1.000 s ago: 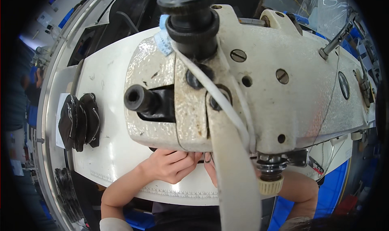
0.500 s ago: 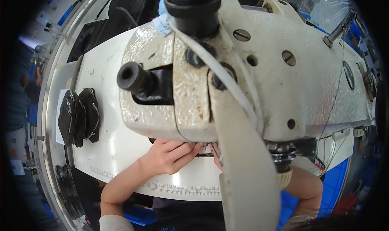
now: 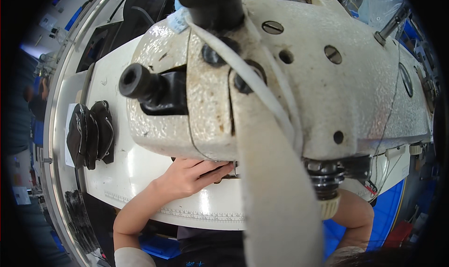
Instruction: Sewing a zipper component onto the main body of a small bag using an industrial sewing machine.
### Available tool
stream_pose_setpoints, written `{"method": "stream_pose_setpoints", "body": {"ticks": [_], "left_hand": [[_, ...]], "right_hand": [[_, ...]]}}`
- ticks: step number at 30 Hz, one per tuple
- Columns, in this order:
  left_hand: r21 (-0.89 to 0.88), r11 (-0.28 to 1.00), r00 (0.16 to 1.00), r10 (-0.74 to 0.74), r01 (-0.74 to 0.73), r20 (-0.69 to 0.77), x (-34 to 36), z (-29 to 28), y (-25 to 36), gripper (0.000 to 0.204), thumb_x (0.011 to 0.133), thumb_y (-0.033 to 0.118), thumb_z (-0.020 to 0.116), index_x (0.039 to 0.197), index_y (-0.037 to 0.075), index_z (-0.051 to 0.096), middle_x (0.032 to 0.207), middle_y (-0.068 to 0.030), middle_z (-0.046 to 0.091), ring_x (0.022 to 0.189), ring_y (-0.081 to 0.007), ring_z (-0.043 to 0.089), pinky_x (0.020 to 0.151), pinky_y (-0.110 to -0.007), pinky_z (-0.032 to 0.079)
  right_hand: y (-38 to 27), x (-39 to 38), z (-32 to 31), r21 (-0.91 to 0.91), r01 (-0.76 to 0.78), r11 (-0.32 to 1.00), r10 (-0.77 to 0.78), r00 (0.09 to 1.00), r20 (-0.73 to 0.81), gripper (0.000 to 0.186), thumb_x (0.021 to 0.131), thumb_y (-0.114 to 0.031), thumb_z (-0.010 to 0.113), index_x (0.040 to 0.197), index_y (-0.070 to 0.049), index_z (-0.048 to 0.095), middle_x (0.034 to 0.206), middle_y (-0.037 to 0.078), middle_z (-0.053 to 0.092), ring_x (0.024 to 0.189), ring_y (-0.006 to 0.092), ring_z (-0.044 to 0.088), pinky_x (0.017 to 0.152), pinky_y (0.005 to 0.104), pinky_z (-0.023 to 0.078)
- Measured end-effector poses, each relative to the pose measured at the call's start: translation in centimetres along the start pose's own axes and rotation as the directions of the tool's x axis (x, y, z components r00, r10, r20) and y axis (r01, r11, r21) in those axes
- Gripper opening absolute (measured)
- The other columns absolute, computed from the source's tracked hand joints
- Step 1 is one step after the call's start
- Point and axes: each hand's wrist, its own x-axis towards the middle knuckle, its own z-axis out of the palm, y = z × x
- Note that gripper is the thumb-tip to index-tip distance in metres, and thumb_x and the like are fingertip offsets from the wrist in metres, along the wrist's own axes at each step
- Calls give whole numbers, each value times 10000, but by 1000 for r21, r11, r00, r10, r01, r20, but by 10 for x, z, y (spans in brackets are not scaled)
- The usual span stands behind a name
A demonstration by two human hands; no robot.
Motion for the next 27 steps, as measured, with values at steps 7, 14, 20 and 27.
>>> {"method": "stream_pose_setpoints", "body": {"ticks": [7,14,20,27], "left_hand": [[-55,998,997,-17,22,81,4,-2,-18,390,604,53,647,993,52,678,972,-45,621,895,-224,598,774,-346,495],[-71,988,984,-125,135,125,-9,13,-21,315,601,44,618,909,43,686,950,-125,628,924,-288,600,786,-382,483],[-12,954,938,-293,300,185,24,0,3,327,496,69,653,818,14,664,679,-138,599,723,-293,612,632,-405,484],[-16,964,964,-264,264,25,33,27,13,206,533,-1,587,734,-48,596,603,-157,534,621,-311,565,548,-399,447]], "right_hand": [[-1,-7,19,122,-310,943,293,945,143,60,611,-107,588,607,-47,594,691,108,588,660,237,602,504,327,484],[9,3,14,59,-262,963,255,961,103,106,662,-137,592,639,-37,619,638,98,569,587,248,569,529,392,440],[14,7,4,0,-275,961,275,961,16,95,608,-138,599,561,-55,596,614,94,554,591,243,562,527,393,432],[13,0,2,-56,-279,959,281,959,26,114,579,-153,605,541,-47,591,595,105,541,609,252,567,527,411,434]]}}
